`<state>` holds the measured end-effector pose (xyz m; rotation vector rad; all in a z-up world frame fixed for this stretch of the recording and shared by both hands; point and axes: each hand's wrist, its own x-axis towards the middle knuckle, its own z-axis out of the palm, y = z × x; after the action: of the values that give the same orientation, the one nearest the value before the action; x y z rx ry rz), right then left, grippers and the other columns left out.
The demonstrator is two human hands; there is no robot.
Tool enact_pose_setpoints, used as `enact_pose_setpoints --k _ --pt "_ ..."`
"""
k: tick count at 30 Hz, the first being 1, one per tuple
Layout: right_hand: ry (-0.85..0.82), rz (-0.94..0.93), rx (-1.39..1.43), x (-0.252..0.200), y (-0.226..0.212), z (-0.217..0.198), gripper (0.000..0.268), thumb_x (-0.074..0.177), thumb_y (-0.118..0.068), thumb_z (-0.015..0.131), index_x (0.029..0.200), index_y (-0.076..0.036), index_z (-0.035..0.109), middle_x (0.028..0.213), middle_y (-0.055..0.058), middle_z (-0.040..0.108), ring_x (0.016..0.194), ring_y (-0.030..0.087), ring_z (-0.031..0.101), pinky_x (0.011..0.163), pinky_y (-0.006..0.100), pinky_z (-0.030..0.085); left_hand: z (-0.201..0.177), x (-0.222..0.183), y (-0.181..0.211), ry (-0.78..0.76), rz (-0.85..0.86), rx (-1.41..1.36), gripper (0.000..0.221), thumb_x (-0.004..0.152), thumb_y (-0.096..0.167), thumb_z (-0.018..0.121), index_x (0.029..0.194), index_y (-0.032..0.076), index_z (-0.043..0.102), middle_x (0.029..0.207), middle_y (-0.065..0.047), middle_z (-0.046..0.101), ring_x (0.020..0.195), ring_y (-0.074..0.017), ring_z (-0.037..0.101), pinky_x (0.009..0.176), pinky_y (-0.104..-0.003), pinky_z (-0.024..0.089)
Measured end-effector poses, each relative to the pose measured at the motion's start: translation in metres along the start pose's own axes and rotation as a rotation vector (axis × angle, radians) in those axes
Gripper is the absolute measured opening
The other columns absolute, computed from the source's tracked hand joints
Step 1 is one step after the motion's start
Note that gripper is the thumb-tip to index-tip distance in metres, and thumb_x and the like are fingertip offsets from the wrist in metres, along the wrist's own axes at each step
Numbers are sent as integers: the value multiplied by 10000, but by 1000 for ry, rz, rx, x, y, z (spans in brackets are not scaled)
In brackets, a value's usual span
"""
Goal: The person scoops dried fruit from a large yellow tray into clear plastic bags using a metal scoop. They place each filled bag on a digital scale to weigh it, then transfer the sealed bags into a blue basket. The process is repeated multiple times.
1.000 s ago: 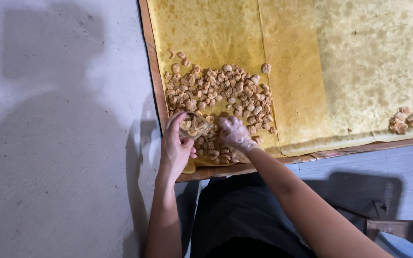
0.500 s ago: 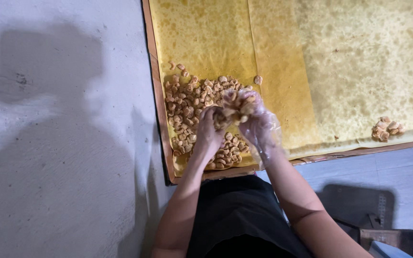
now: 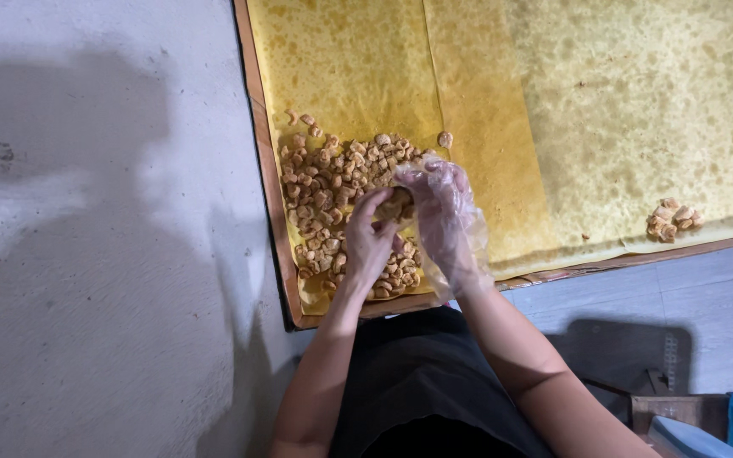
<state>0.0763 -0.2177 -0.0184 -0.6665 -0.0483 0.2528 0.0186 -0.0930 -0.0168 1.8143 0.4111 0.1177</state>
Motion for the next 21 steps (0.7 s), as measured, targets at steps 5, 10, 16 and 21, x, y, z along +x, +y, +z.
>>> enact_pose_setpoints --k 5,10,16,21 --pt "5 71 -8 -13 -15 43 246 1005 -198 674 1212 -90 597 1197 91 665 1161 240 657 1094 436 482 -17 -2 12 -174 -22 199 491 886 -89 664 1345 69 586 1212 -150 734 882 -154 776 589 -210 673" --pt "-57 167 97 15 -38 48 175 1018 -192 681 1109 -78 584 1089 110 658 1027 254 678 956 398 575 -35 4 35 -213 -206 70 603 914 -89 560 1471 113 449 1444 -195 491 596 -195 712 390 -240 615" --pt "263 237 -243 22 -50 -92 383 968 -252 753 1228 -55 551 1129 165 671 990 269 672 910 371 596 -52 -12 28 -137 -175 17 576 908 -161 530 1436 65 497 1529 -225 422 628 -182 736 393 -231 635" --pt "497 725 -796 2 -17 -190 779 804 -358 763 1442 -65 423 1215 167 610 1046 346 643 841 518 624 -70 -17 23 -139 -203 34 622 873 -178 521 1447 60 480 1518 -205 431 627 -182 722 446 -242 654"
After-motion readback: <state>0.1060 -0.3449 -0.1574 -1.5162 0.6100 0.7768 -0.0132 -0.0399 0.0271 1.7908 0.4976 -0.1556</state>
